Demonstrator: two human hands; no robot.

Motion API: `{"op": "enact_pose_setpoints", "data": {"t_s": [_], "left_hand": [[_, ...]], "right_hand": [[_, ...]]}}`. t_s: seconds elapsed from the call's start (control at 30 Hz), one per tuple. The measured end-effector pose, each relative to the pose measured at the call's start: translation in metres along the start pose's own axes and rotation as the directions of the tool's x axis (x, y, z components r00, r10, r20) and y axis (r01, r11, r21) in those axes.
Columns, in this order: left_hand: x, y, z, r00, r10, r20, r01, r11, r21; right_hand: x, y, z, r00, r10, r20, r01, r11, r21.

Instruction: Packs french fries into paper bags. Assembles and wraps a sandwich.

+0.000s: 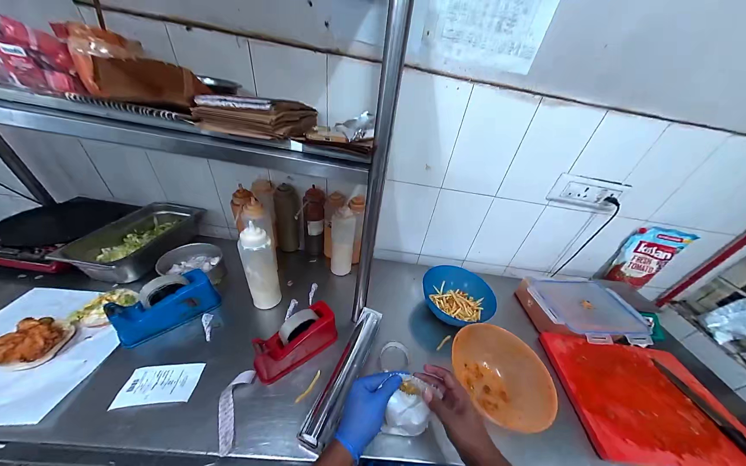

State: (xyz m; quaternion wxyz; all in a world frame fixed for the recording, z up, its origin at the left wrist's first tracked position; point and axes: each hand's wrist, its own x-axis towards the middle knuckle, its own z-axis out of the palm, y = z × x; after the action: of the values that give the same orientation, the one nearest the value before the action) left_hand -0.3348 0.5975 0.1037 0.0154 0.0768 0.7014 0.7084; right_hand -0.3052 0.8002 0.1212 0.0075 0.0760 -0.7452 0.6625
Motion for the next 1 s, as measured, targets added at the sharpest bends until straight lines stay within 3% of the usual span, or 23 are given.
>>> {"op": "enact_pose_setpoints", "data": {"t_s": [0.07,0.23,0.4,0.5,0.6,0.67,0.77,0.87,0.93,1.0], "left_hand": [[0.002,0.000,0.001,0.999,-0.027,-0.038,0.026,0.999,-0.038],[-0.009,0.021,-0.002,0.998,-0.027,-0.050,0.021,0.993,-0.115],[-0.049,0.058,-0.029,0.978,-0.180,0.105,0.192,0.974,-0.117],[-0.084,0.059,-0.041,0.975,-0.220,-0.008,0.214,0.955,-0.206],[-0.120,0.061,-0.050,0.972,-0.130,-0.194,0.086,0.972,-0.221],[-0.143,0.067,-0.049,0.932,-0.076,-0.354,0.030,0.991,-0.133],[-0.171,0.072,-0.053,0.835,0.040,-0.548,-0.039,0.999,0.013],[-0.200,0.082,-0.068,0.751,0.086,-0.655,-0.014,0.993,0.114],[-0.216,0.088,-0.079,0.675,0.099,-0.731,-0.027,0.994,0.110],[-0.229,0.094,-0.091,0.580,0.079,-0.811,-0.047,0.997,0.063]], "right_hand": [[-0.001,0.008,0.002,0.992,0.025,0.125,-0.033,0.998,0.062],[-0.005,-0.008,0.027,0.998,-0.057,-0.041,0.046,0.976,-0.214],[-0.025,-0.047,0.039,0.996,0.081,0.032,-0.075,0.985,-0.154],[-0.041,-0.061,0.051,0.985,0.129,0.113,-0.116,0.987,-0.111],[-0.047,-0.075,0.066,0.969,-0.078,0.233,0.129,0.969,-0.210],[-0.043,-0.073,0.080,0.918,-0.172,0.357,0.257,0.944,-0.205],[-0.032,-0.061,0.105,0.801,-0.219,0.557,0.300,0.952,-0.057],[-0.042,-0.053,0.145,0.765,-0.335,0.551,0.393,0.920,0.014],[-0.048,-0.061,0.168,0.757,-0.334,0.562,0.349,0.933,0.085],[-0.051,-0.074,0.184,0.691,-0.266,0.672,0.165,0.963,0.213]]}}
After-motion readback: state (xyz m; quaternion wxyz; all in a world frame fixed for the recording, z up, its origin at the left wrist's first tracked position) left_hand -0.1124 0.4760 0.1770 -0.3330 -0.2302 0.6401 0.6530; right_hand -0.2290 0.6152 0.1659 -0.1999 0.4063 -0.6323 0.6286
